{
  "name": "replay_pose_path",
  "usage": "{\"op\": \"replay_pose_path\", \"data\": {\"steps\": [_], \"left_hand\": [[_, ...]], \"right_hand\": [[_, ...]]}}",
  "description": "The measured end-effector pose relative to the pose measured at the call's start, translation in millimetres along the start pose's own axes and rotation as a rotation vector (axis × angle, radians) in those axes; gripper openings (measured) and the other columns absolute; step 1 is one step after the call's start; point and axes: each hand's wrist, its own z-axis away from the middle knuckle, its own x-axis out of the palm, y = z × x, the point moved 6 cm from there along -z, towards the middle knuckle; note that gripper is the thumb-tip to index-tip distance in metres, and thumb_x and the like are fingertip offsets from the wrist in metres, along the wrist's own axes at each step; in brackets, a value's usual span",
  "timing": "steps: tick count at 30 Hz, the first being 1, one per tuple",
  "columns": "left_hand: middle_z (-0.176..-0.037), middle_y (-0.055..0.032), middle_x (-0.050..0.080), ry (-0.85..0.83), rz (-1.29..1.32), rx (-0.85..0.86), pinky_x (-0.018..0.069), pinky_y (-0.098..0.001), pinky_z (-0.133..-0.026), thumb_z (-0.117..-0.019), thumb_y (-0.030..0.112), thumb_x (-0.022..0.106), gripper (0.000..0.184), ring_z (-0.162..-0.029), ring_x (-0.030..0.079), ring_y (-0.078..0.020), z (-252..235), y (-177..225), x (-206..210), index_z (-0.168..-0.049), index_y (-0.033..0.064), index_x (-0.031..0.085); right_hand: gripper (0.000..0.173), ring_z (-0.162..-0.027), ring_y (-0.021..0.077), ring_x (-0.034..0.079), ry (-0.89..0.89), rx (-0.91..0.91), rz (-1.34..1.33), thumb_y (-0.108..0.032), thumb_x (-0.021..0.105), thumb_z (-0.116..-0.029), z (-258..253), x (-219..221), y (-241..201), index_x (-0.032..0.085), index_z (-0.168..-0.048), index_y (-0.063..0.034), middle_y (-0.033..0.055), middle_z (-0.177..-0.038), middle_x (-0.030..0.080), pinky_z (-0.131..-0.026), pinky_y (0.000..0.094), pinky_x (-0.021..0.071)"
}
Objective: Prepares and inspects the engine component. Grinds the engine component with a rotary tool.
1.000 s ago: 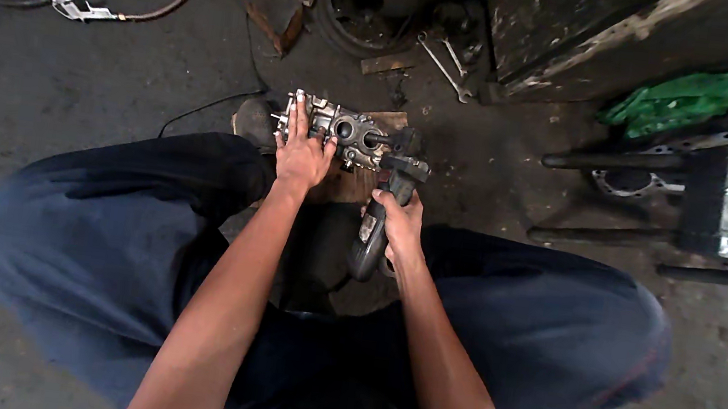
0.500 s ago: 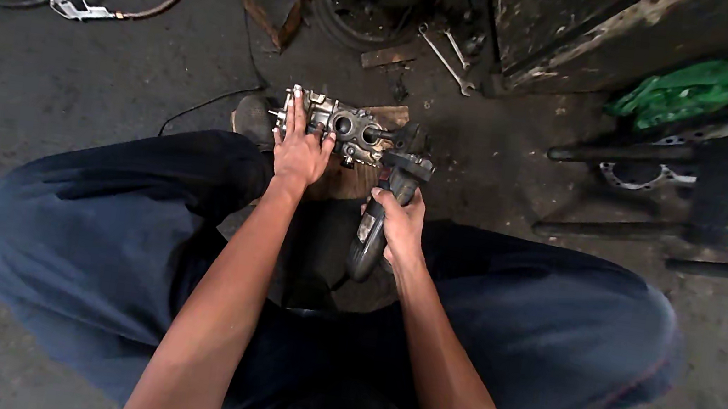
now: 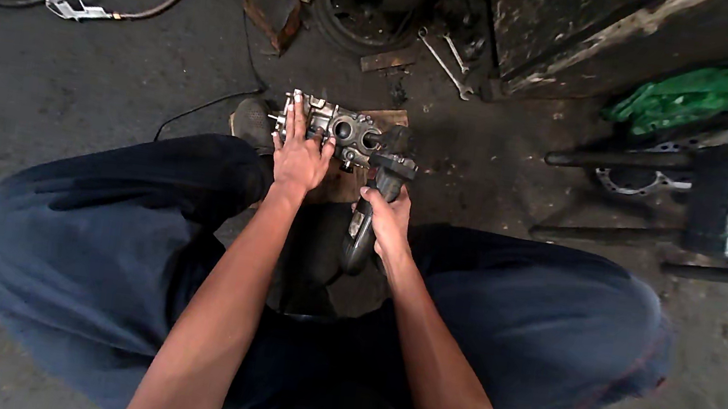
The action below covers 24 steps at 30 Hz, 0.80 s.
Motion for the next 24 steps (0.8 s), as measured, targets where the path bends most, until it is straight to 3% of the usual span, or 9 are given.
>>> {"op": "replay_pose_path", "data": {"steps": [11,18,24], "left_hand": [[-0.175,-0.0019,-0.012,-0.004,0.001,-0.003,0.0138,-0.0641,-0.125,-0.1088,0.055,0.026,0.061,-0.161,-0.005,-0.0285,-3,0,0,-0.147,0.0202,0.059],[-0.174,-0.0021,-0.013,0.002,-0.01,-0.001,0.0136,-0.0636,-0.125,-0.1091,0.054,0.026,0.062,-0.161,-0.006,-0.0289,-2,0,0,-0.148,0.0191,0.058],[-0.175,-0.0042,-0.011,-0.012,-0.023,0.0,0.0144,-0.0659,-0.124,-0.1096,0.054,0.026,0.061,-0.161,-0.005,-0.0312,-1,1,-3,-0.148,0.0193,0.058]], "right_hand": [[0.052,-0.08,0.0284,0.071,0.002,0.022,0.036,-0.007,0.076,-0.0856,-7,0,6,0.053,-0.132,-0.003,0.0186,-0.101,0.068,-0.07,0.0443,0.0631],[0.05,-0.073,0.0303,0.072,-0.031,0.017,0.0,-0.007,0.074,-0.0865,7,-9,-5,0.052,-0.131,-0.0017,0.0207,-0.094,0.069,-0.067,0.0446,0.0639],[0.044,-0.074,0.0311,0.072,-0.023,0.037,-0.016,-0.005,0.072,-0.0885,17,-21,-13,0.054,-0.129,-0.0003,0.0215,-0.095,0.069,-0.068,0.0455,0.0648]]}}
